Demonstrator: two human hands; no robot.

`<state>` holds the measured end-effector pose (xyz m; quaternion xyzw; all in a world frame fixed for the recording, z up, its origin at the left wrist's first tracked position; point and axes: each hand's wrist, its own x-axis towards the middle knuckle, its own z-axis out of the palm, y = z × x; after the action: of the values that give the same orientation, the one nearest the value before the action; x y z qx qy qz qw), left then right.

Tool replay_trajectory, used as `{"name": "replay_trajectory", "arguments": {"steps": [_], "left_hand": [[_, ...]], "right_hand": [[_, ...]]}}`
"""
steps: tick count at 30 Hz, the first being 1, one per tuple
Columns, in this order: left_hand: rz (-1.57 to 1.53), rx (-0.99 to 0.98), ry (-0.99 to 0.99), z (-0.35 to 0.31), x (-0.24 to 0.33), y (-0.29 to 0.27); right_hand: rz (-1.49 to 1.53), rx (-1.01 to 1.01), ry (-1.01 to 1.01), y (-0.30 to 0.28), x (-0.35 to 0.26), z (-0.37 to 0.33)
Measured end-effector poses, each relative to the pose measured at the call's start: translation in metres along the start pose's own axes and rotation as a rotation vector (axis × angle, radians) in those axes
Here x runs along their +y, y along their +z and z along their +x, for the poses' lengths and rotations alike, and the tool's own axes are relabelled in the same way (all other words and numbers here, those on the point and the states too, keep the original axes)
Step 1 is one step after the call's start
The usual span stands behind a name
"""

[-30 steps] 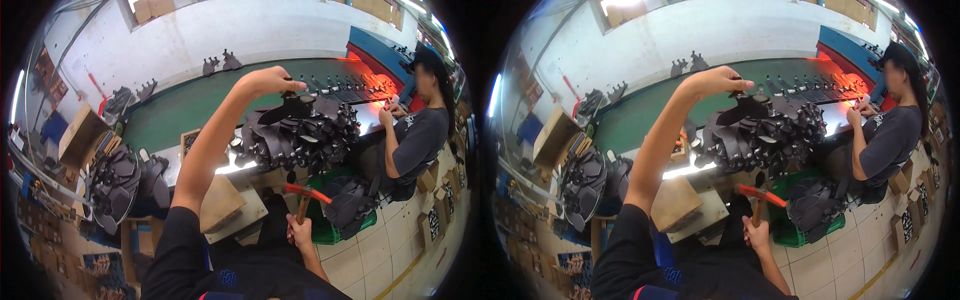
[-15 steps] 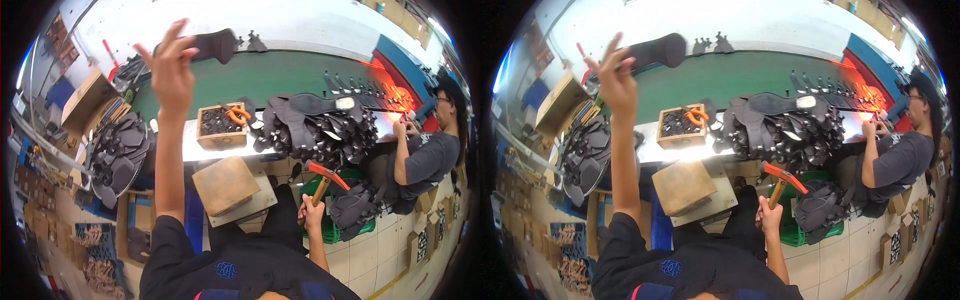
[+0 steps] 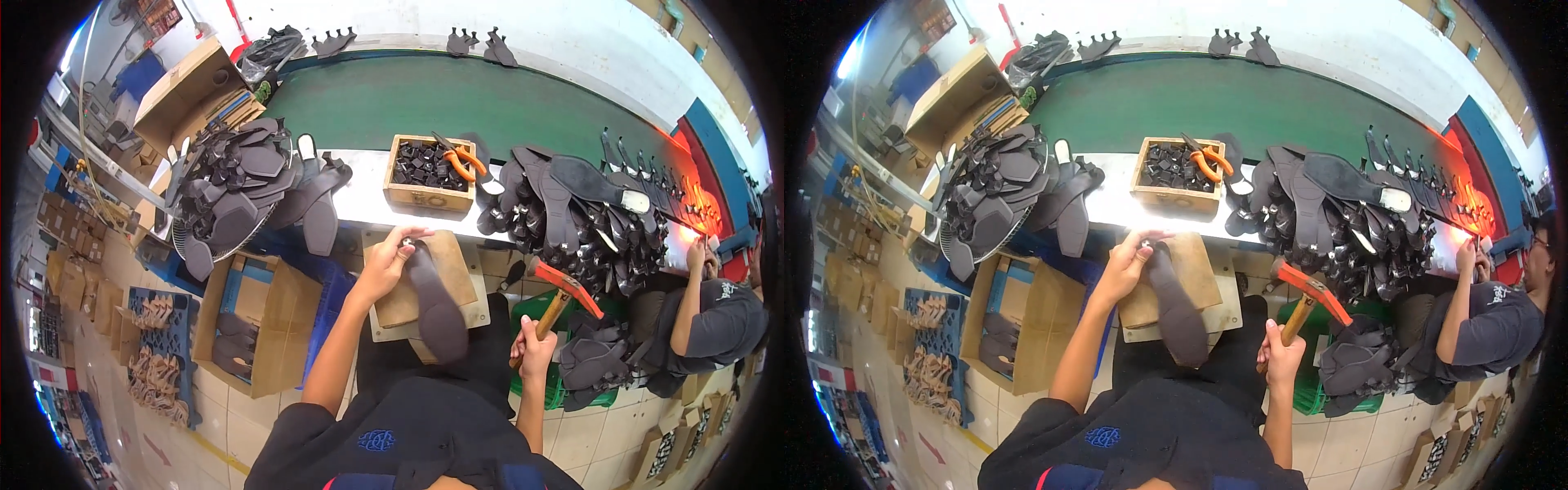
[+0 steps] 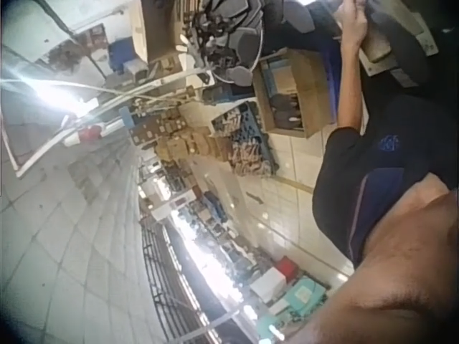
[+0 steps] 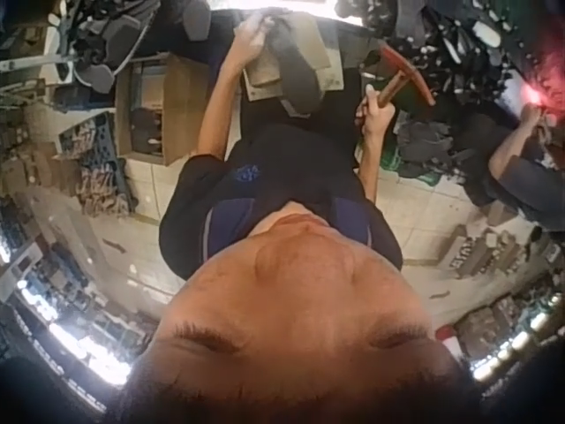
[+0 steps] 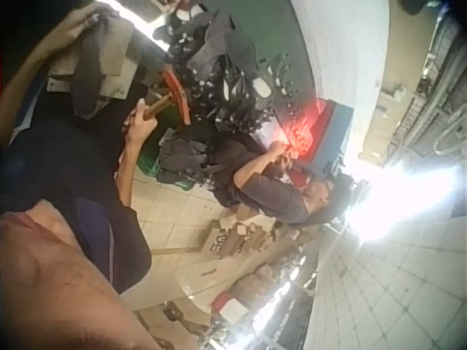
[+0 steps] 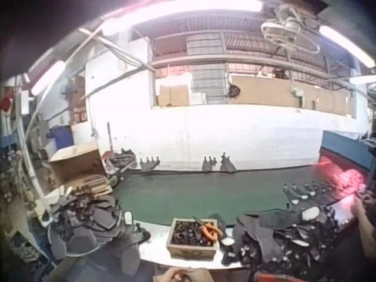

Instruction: Assembling shoe components by nailing and hammering them onto a last.

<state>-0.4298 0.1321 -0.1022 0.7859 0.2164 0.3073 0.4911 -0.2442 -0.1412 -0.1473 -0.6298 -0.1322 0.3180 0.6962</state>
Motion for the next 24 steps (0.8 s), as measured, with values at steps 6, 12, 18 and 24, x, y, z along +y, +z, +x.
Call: {"name": "replay_trajectory", "arguments": {"steps": [6, 12, 18, 24], "left_hand": [[0.086, -0.076, 0.012, -0.001, 0.007, -0.005], [0.076, 0.054, -0.016, -0.006, -0.007, 0.001], [0.372, 0.270, 0.151, 0.032, 0.010, 0.000], [0.628, 0.222, 0.146, 0.148, -0.021, -0.002]], "right_hand": [[0.025, -0.001, -0.003, -0.001, 0.001, -0.007], [0.088, 0.060, -0.099, -0.024, 0.001, -0.015], [0.165, 0.127, -0.077, -0.039, -0.013, -0.023], [0.172, 0.049, -0.139, -0.040, -0.044, -0.032]]}}
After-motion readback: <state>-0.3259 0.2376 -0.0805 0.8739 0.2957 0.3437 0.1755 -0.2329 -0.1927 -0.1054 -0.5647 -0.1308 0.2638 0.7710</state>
